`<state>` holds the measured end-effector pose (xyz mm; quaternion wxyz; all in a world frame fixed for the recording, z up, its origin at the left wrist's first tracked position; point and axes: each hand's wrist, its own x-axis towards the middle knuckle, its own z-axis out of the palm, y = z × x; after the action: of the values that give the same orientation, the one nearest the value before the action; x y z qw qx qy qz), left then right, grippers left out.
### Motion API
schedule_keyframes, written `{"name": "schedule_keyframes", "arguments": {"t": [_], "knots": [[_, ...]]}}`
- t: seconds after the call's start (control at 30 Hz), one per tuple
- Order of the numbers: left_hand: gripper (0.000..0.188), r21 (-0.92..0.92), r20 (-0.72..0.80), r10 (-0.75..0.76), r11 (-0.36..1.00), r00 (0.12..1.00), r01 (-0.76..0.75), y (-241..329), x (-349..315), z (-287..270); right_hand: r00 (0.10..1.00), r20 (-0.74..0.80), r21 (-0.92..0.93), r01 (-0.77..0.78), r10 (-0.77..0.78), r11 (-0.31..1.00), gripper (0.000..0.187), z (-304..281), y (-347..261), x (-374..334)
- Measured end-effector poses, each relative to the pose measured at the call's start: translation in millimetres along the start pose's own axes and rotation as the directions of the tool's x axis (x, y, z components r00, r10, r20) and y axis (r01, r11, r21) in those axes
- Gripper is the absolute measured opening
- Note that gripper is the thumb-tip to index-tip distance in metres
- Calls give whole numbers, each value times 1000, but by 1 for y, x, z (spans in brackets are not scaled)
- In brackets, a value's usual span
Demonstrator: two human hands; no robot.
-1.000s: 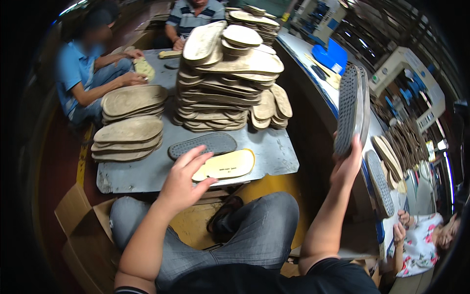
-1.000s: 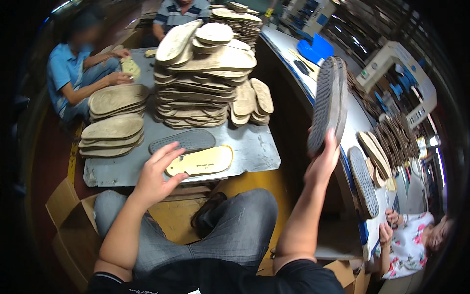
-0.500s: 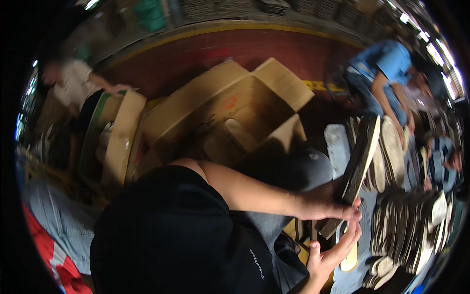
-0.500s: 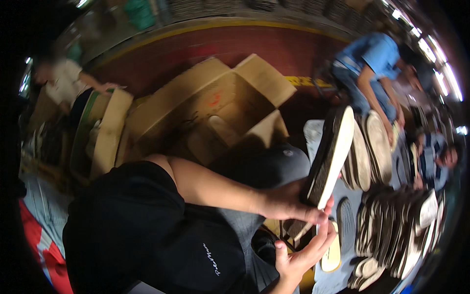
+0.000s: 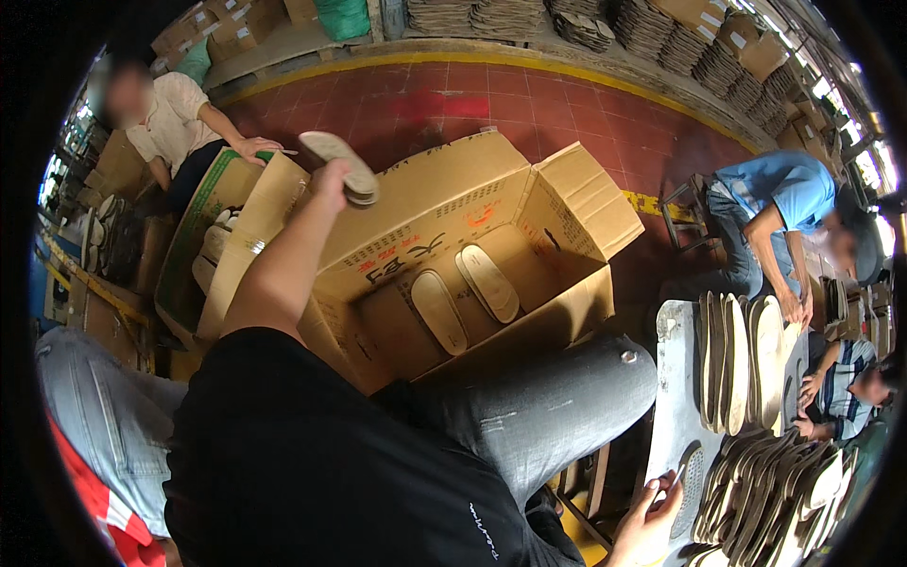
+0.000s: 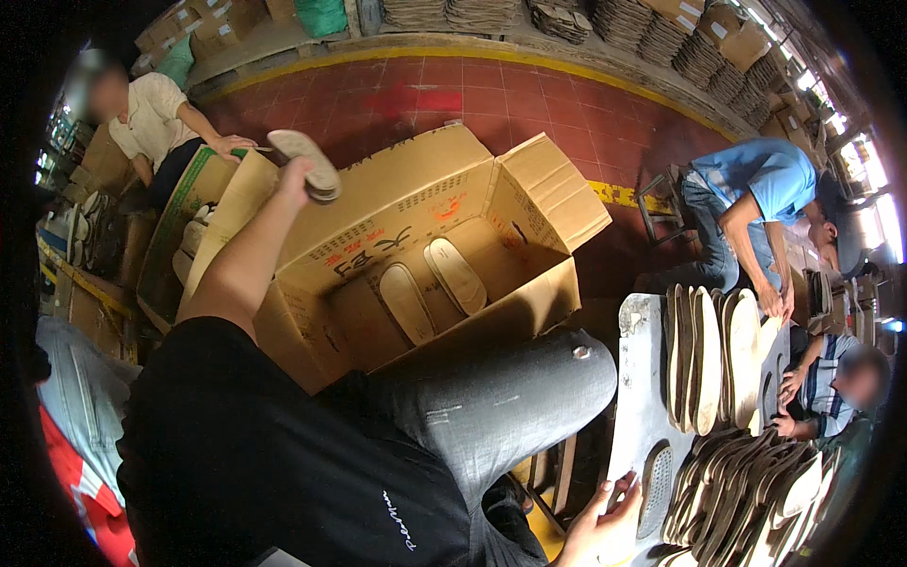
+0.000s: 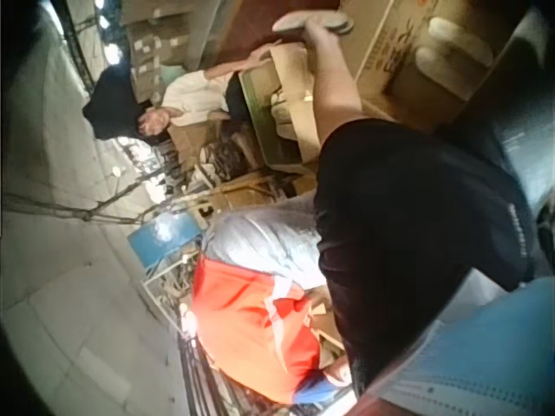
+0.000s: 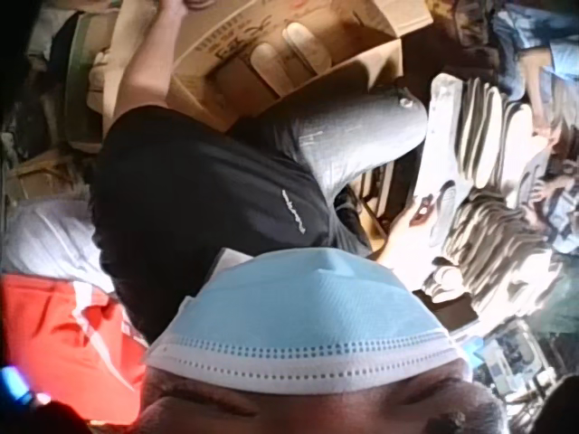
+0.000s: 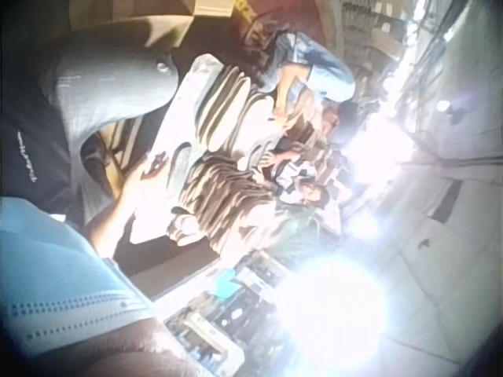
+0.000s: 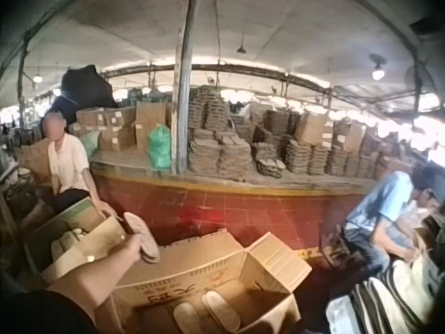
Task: The person sits on the floor and repeatedly picks up shoe sole components, aligns them, and presses them together by hand. Finished soles are placed into a nearby cardboard box.
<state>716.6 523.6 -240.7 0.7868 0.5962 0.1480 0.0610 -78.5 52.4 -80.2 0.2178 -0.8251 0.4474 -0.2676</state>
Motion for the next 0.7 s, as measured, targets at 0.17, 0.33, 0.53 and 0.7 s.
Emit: {"name": "schedule_keyframes", "arguments": {"t": [0.17, 0.33, 0.53, 0.7], "knots": [[37, -79, 296, -356, 916, 886, 394, -68, 9, -8, 1000, 4, -275, 0, 1, 961, 48, -17, 3, -9], [46, 479, 217, -742, 647, 635, 593, -146, 8, 20, 996, 29, -346, 90, -85, 934, 40, 8, 37, -2], [58, 427, 391, -820, 564, 418, 707, -182, 28, 70, 964, 144, -548, 267, -225, 793, 27, 27, -45, 16], [61, 537, 463, -732, 680, 500, 499, -167, 86, 164, 979, 143, -465, -65, 148, 883, 29, 37, -61, 24]]}}
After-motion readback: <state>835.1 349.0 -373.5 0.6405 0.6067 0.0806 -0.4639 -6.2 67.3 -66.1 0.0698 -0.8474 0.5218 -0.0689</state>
